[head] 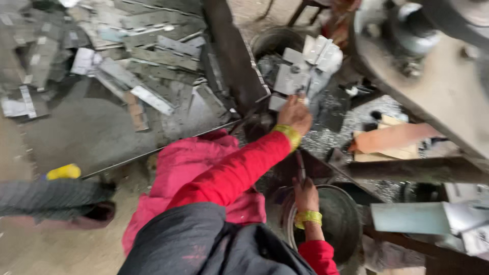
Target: The person repeatedly picks up metal plates from a pile, places them into a manual punching machine, and operates the lever to punch holes. Processed plates are dropped into a collection bin below. The task is performed continuously throughout the clip.
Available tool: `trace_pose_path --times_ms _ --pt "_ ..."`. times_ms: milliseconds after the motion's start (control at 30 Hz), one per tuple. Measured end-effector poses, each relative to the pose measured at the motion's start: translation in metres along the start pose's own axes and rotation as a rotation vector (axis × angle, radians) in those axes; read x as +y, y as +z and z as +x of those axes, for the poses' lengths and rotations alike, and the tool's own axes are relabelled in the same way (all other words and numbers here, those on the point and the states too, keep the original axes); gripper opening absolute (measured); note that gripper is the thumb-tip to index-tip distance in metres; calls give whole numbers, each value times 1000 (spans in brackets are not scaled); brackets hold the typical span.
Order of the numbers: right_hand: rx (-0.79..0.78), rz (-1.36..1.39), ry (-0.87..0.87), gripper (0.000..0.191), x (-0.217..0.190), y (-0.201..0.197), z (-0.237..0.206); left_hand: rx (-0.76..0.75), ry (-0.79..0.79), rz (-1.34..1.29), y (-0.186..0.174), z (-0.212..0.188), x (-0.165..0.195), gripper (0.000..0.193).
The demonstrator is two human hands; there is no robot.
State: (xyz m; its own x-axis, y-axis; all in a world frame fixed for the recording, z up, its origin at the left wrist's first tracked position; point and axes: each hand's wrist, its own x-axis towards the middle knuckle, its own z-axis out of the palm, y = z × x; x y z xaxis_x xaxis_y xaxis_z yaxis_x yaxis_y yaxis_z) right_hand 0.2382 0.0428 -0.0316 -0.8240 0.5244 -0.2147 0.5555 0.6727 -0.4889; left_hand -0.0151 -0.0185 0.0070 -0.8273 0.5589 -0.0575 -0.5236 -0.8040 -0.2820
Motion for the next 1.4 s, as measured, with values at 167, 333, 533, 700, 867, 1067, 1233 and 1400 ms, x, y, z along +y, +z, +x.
trace_pose_path --times_ms 167,333,533,700,867,1067,1233,1400 --pt "30 205 6 44 18 17 13 59 -60 44 15 -16 9 27" --pt "-11 13 -109 43 11 -15 31 58 -16 73 23 5 1 32" --pt "15 52 -135 40 8 -9 16 42 103 -26 14 28 -5 15" --pt "17 -90 -34 50 10 3 17 39 -117 -933 34 25 11 20" --pt "-31 -108 16 51 17 -20 30 99 -141 -2806 74 25 4 28" --pt "66 -87 29 54 16 22 7 58 -158 -2825 84 26 8 24" --pt "-14 -256 19 55 -12 -27 19 110 -52 -2843 86 15 9 24" --pt "656 26 -303 60 -80 -99 11 380 -401 -2691 60 -72 26 49"
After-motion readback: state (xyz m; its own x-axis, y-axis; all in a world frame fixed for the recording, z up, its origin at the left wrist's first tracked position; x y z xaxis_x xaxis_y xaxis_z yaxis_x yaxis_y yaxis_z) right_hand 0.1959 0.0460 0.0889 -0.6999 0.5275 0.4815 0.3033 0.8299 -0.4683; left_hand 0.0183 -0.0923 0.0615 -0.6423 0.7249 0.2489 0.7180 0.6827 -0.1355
